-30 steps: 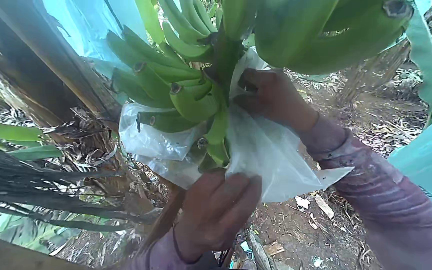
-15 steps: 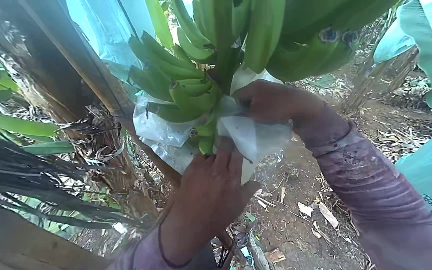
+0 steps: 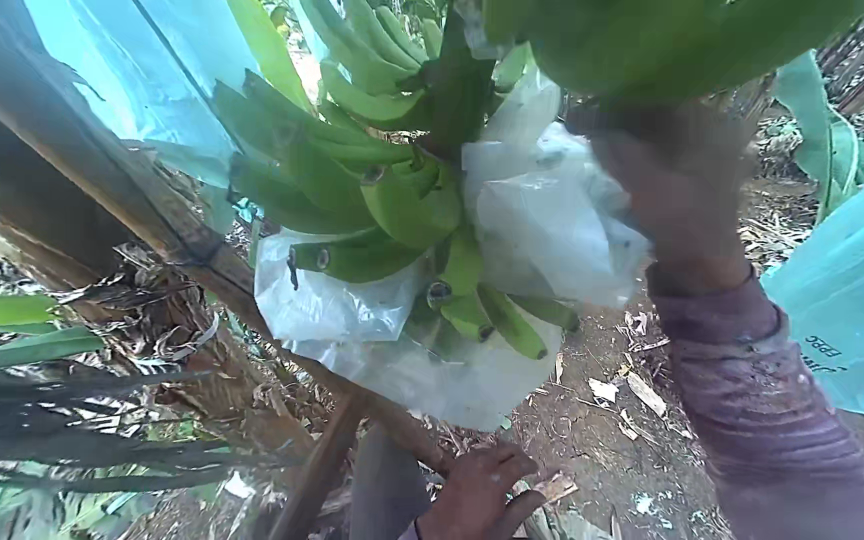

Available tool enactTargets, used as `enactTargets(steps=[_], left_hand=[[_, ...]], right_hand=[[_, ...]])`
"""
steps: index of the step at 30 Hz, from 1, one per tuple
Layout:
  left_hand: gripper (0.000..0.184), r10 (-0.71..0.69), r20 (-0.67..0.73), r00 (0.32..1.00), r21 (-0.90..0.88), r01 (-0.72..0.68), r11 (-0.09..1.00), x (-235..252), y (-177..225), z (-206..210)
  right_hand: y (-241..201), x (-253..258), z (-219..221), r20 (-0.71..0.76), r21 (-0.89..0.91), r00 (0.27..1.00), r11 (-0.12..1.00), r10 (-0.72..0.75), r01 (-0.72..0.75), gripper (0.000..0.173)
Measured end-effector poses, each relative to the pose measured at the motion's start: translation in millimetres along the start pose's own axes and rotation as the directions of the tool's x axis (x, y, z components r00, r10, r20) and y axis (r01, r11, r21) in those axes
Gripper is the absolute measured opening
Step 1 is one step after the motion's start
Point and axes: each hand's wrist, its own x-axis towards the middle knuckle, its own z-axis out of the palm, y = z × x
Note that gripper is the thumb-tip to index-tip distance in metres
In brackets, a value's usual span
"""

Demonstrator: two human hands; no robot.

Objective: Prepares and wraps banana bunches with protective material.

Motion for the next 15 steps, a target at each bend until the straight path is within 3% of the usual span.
enactTargets(steps=[2, 3, 5, 6, 7, 8, 10, 11, 12, 13, 15], left_hand=[[0.034, -0.164, 0.121, 0.979, -0.042, 0.170, 0.985, -9, -20, 16], [0.037, -0.265, 0.210, 0.941, -0.056, 0.282, 0.958, -10, -27, 21], [0.042, -0.394, 0.347, 0.851, -0.117, 0.456, 0.882, -6, -38, 25], [0.042, -0.413, 0.373, 0.831, -0.176, 0.500, 0.848, -2, -43, 26], [0.040, -0.416, 0.362, 0.834, -0.210, 0.508, 0.835, 0, -52, 29], [0.039, -0.418, 0.324, 0.849, -0.188, 0.490, 0.851, -1, -67, 36], [0.038, -0.408, 0.245, 0.880, -0.077, 0.437, 0.896, -4, -102, 52], [0.038, -0.393, 0.229, 0.891, -0.046, 0.413, 0.910, -7, -117, 58], [0.039, -0.380, 0.232, 0.895, -0.039, 0.399, 0.916, -8, -127, 61], [0.039, -0.377, 0.255, 0.890, -0.041, 0.400, 0.916, -5, -133, 62], [0.038, -0.380, 0.313, 0.871, -0.035, 0.410, 0.911, 6, -133, 60]], right_hand=[[6, -31, -33, -0.162, -0.058, 0.986, 0.998, -0.042, 0.033, 0.021], [14, -57, -49, -0.203, -0.102, 0.979, 0.994, 0.027, -0.049, 0.022], [42, -137, -76, -0.162, -0.219, 0.917, 0.893, 0.364, -0.394, 0.023], [61, -187, -86, -0.097, -0.284, 0.796, 0.750, 0.598, -0.598, 0.028], [80, -246, -97, -0.003, -0.341, 0.585, 0.549, 0.811, -0.763, 0.034], [94, -313, -109, 0.112, -0.425, 0.296, 0.315, 0.949, -0.849, 0.043], [81, -445, -130, 0.197, -0.545, -0.276, -0.128, 0.941, -0.829, 0.058], [50, -495, -133, 0.201, -0.513, -0.499, -0.344, 0.843, -0.787, 0.063], [12, -526, -131, 0.211, -0.446, -0.627, -0.497, 0.750, -0.744, 0.066], [-24, -541, -127, 0.231, -0.366, -0.659, -0.564, 0.716, -0.741, 0.065], [-66, -557, -119, 0.255, -0.220, -0.559, -0.515, 0.789, -0.828, 0.057]])
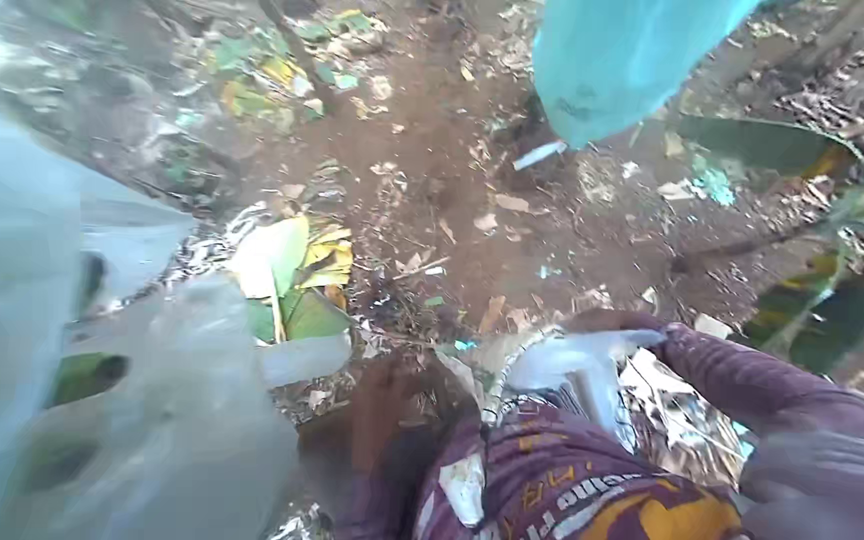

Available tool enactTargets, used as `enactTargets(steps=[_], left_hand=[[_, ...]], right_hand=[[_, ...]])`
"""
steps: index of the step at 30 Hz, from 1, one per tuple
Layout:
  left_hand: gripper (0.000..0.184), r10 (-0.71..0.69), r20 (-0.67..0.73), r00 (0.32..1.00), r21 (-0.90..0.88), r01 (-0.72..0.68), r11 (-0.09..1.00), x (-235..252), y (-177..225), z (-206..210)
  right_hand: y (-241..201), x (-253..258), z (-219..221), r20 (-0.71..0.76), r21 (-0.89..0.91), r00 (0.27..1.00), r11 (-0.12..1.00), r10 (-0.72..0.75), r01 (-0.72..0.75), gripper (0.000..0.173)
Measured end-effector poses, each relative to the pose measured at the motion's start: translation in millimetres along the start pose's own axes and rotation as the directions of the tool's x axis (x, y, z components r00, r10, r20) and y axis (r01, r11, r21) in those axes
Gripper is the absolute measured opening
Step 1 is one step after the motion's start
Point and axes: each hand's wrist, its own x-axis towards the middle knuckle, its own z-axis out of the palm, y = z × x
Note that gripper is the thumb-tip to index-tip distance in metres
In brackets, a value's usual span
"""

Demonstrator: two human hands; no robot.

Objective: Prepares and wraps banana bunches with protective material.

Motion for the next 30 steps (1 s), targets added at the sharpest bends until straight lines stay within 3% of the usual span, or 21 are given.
enactTargets(steps=[5, 8, 11, 14, 17, 19, 25, 30], left_hand=[[0.040, 0.041, 0.097, 0.994, 0.067, -0.048, 0.997, 33, 13, 16], [0.039, 0.147, 0.146, 0.978, 0.037, -0.154, 0.987, 53, 42, 26], [0.026, 0.262, 0.166, 0.951, -0.113, -0.245, 0.963, 66, 101, 27], [0.019, 0.334, 0.299, 0.894, -0.174, -0.293, 0.940, 73, 135, 34], [0.016, 0.366, 0.426, 0.827, -0.134, -0.343, 0.930, 80, 123, 59], [0.017, 0.365, 0.426, 0.828, -0.090, -0.363, 0.927, 78, 109, 67], [0.033, 0.417, 0.373, 0.829, 0.222, -0.516, 0.827, 50, 89, 81], [0.049, 0.238, 0.587, 0.774, 0.250, -0.452, 0.856, 51, 107, 81]], right_hand=[[20, 16, 37, -0.157, 0.208, 0.979, 0.964, -0.133, 0.164, 0.050], [-26, 10, 53, -0.150, 0.198, 0.972, 0.957, -0.182, 0.210, 0.050], [-76, 12, 73, -0.064, 0.131, 0.970, 0.962, -0.234, 0.240, 0.053], [-103, 31, 93, -0.013, 0.064, 0.935, 0.933, -0.354, 0.354, 0.052], [-131, 39, 97, 0.040, 0.083, 0.884, 0.883, -0.466, 0.462, 0.035], [-147, 40, 95, 0.046, 0.070, 0.884, 0.885, -0.464, 0.461, 0.031], [-179, 44, 93, 0.118, -0.105, 0.891, 0.887, -0.438, 0.450, 0.053], [-190, 51, 104, 0.201, -0.192, 0.883, 0.867, -0.424, 0.460, 0.055]])
